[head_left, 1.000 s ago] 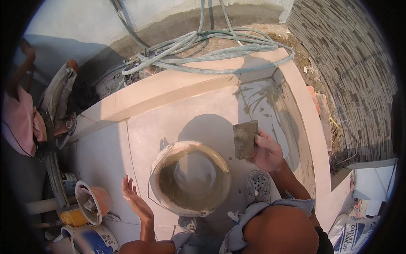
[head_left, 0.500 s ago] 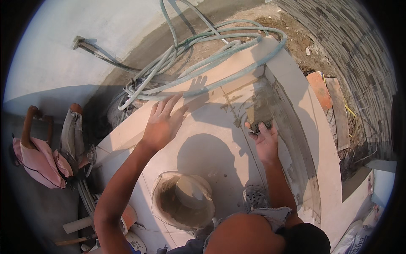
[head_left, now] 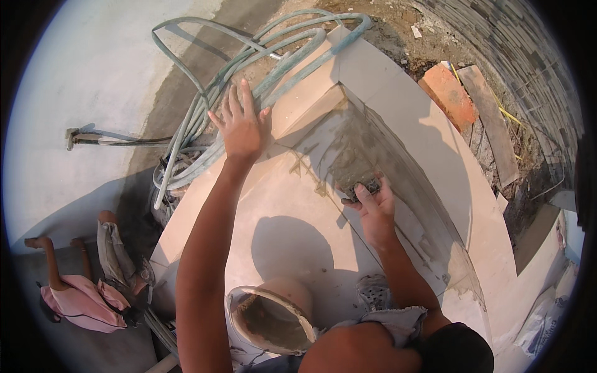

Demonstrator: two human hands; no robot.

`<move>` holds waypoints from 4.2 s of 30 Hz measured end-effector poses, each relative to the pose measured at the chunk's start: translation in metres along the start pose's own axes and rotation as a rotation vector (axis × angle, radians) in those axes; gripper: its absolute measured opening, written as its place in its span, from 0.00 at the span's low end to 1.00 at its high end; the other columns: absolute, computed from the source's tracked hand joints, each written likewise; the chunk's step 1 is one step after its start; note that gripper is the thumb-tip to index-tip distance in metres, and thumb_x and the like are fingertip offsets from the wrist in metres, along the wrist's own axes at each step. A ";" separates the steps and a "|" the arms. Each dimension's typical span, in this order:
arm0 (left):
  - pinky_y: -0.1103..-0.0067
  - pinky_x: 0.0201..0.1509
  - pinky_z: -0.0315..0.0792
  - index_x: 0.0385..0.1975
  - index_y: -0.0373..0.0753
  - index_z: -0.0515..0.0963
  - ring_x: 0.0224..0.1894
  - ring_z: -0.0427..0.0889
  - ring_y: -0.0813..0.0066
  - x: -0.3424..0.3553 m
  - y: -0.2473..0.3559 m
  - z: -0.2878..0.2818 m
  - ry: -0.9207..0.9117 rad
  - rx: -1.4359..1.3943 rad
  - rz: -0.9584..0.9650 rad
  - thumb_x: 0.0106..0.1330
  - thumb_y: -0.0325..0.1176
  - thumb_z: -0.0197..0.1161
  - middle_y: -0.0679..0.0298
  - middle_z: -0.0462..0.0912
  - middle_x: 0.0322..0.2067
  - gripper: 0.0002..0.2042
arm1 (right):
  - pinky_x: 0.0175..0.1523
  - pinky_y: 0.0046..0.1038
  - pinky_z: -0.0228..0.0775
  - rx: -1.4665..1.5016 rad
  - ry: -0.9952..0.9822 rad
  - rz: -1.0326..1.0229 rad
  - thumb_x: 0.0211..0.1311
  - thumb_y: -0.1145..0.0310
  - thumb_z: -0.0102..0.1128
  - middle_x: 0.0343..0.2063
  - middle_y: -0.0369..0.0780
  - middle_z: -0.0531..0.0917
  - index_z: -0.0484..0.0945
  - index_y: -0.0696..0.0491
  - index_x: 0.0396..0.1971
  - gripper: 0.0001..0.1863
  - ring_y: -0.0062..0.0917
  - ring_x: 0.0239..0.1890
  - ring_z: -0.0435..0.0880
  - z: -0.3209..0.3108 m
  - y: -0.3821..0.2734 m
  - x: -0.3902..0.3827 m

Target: The person scoops wet cement from a bucket with a trowel and spreads it along the tiled floor edge and wall base. They repeatedly dip the trowel into the bucket and smooth the cement into the joints and corners.

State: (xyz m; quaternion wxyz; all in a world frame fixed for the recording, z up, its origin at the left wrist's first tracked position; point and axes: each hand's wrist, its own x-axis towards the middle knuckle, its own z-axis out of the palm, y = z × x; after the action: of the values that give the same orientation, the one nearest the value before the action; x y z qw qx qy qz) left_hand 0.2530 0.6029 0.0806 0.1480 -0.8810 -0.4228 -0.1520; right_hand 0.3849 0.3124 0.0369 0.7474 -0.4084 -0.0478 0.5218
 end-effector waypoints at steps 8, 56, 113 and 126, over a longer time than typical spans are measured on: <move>0.43 0.79 0.47 0.79 0.50 0.55 0.65 0.76 0.49 0.030 -0.004 0.016 -0.147 -0.286 -0.085 0.77 0.47 0.58 0.51 0.76 0.62 0.34 | 0.49 0.31 0.85 -0.156 0.158 -0.240 0.73 0.74 0.62 0.51 0.47 0.83 0.65 0.64 0.66 0.27 0.26 0.49 0.87 0.025 0.027 0.057; 0.68 0.76 0.60 0.74 0.38 0.66 0.75 0.68 0.50 0.015 -0.052 0.008 -0.223 -0.731 0.071 0.81 0.48 0.55 0.42 0.75 0.67 0.29 | 0.39 0.34 0.82 -0.956 0.267 -0.614 0.63 0.79 0.58 0.58 0.54 0.83 0.77 0.63 0.63 0.26 0.40 0.37 0.91 0.115 0.091 0.089; 0.71 0.72 0.65 0.70 0.39 0.73 0.68 0.76 0.62 0.017 -0.053 0.007 -0.289 -0.852 -0.103 0.77 0.42 0.62 0.46 0.82 0.61 0.25 | 0.34 0.28 0.82 -0.823 -0.020 -0.574 0.69 0.75 0.62 0.41 0.52 0.89 0.82 0.62 0.57 0.18 0.31 0.34 0.89 0.100 0.112 0.057; 0.77 0.74 0.61 0.73 0.35 0.69 0.67 0.72 0.73 0.019 -0.049 0.007 -0.314 -0.832 -0.118 0.79 0.39 0.61 0.55 0.78 0.66 0.27 | 0.33 0.31 0.77 -0.942 0.331 -0.660 0.71 0.72 0.61 0.28 0.44 0.87 0.80 0.61 0.59 0.19 0.30 0.28 0.86 0.098 0.052 0.103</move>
State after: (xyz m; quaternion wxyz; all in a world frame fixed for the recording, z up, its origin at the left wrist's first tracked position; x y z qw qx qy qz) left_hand 0.2263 0.6478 0.0884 -0.2937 -0.8525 -0.3925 -0.1816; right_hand 0.3437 0.4577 0.0307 0.6062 -0.7352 -0.2811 0.1140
